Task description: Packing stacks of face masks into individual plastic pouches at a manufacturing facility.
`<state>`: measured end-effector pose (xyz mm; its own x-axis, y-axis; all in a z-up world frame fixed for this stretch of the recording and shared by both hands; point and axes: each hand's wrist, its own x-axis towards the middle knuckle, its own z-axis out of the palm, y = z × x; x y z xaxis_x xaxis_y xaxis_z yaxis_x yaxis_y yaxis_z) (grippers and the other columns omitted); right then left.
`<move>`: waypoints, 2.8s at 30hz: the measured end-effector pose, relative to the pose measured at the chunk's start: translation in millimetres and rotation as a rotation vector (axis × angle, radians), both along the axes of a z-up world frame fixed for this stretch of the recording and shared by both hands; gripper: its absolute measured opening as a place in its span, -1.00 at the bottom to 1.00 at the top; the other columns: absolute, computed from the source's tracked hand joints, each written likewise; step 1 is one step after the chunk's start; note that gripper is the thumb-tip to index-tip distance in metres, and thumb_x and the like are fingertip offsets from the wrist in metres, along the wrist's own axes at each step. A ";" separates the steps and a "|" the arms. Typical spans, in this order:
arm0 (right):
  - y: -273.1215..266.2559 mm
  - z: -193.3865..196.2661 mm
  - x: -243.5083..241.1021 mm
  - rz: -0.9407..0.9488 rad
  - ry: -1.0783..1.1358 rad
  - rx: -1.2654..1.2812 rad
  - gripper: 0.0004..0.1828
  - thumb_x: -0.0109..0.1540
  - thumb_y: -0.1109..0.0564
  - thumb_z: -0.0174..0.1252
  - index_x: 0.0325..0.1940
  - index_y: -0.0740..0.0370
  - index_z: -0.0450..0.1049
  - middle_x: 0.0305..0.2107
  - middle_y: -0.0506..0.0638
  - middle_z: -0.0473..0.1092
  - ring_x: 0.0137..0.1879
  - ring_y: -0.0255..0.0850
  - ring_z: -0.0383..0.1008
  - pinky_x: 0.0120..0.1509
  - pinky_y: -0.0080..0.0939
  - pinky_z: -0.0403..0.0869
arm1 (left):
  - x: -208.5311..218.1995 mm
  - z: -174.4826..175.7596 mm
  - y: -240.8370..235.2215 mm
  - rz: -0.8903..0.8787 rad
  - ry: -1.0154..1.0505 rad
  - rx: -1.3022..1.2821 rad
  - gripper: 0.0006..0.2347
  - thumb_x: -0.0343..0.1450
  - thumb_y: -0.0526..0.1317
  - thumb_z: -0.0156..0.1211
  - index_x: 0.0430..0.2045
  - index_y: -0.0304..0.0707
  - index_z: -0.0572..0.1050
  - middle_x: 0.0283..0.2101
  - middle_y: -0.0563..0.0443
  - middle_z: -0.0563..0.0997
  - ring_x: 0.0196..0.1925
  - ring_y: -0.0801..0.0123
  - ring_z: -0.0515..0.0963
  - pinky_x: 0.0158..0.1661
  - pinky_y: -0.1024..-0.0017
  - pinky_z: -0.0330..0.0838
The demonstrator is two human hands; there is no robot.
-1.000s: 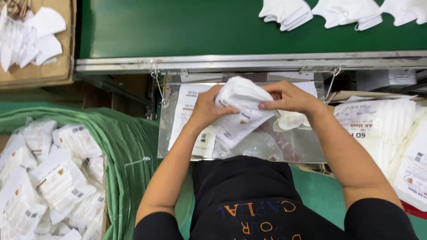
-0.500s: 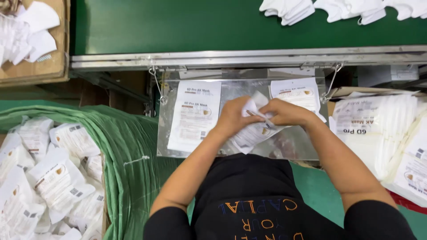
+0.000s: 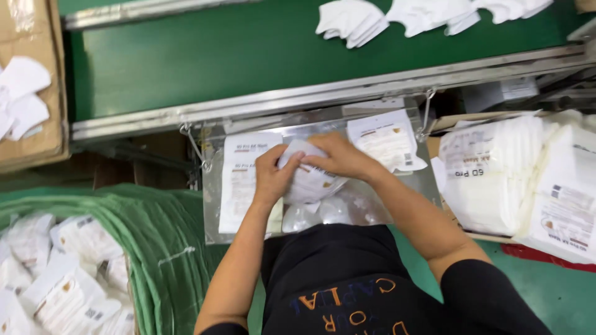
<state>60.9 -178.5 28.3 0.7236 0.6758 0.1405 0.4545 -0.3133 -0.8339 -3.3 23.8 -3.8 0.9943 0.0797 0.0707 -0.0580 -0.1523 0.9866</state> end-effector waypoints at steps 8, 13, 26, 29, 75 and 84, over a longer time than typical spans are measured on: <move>-18.7 -36.0 -31.1 -0.039 0.155 0.020 -0.56 0.29 -0.09 0.23 0.03 0.34 0.52 -0.21 0.20 0.56 -0.10 0.04 0.58 -0.01 -0.08 0.50 | 11.3 -9.6 24.2 0.022 0.033 0.085 -0.85 0.38 -0.24 0.41 -0.39 -0.38 0.64 -0.50 0.06 0.61 -0.46 0.59 0.44 -0.42 0.55 0.35; -42.5 -41.0 -27.1 -0.153 0.610 -0.057 -0.19 -0.06 -0.24 0.45 0.13 0.28 0.47 -0.17 0.07 0.56 -0.11 -0.12 0.60 -0.04 -0.13 0.58 | 37.9 -15.1 21.3 -0.099 -0.093 0.390 -0.75 0.54 -0.20 0.20 -0.45 -0.45 0.43 -0.47 -0.20 0.45 -0.41 0.09 0.42 -0.31 0.22 0.33; 1.2 -20.9 -12.9 -0.273 0.193 0.142 -0.67 0.28 0.07 0.29 0.06 0.28 0.55 -0.26 0.04 0.57 -0.18 -0.17 0.58 -0.08 -0.21 0.52 | 31.5 46.6 -8.0 -0.179 -0.297 0.343 -0.90 0.52 -0.28 0.14 -0.34 -0.33 0.45 -0.36 -0.16 0.48 -0.31 -0.01 0.52 -0.27 0.18 0.40; 7.5 -26.1 -24.3 -0.223 0.261 0.201 -0.72 0.27 0.13 0.28 0.00 0.34 0.53 -0.35 0.06 0.57 -0.24 -0.23 0.55 -0.14 -0.24 0.52 | 26.1 45.3 0.7 -0.159 -0.278 0.400 -0.90 0.50 -0.27 0.16 -0.36 -0.33 0.47 -0.38 -0.14 0.49 -0.32 -0.02 0.53 -0.28 0.18 0.41; 24.0 -30.0 230.6 -0.500 -0.389 -0.534 0.00 0.13 -0.24 0.33 0.43 0.46 0.18 0.30 0.43 0.20 0.41 0.31 0.18 0.42 0.23 0.22 | 364.7 -53.9 4.7 0.193 0.630 0.094 -0.27 0.22 0.30 0.34 0.02 -0.43 0.44 0.10 -0.33 0.56 0.07 0.02 0.62 -0.03 0.16 0.53; -3.1 -42.1 233.6 -0.435 -0.192 -0.304 -0.12 0.05 -0.24 0.44 0.29 0.32 0.40 0.27 0.28 0.33 0.34 0.18 0.27 0.40 0.04 0.30 | 322.4 -34.8 -5.0 0.126 0.430 0.213 -0.40 0.11 -0.26 0.54 0.05 -0.40 0.45 -0.02 -0.20 0.64 -0.01 0.15 0.68 -0.03 0.30 0.60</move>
<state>294.5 -181.6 -13.7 0.9251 0.3517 0.1430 0.3647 -0.7186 -0.5922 319.1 18.8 -38.6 0.9206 0.2300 -0.3156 0.3792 -0.3332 0.8632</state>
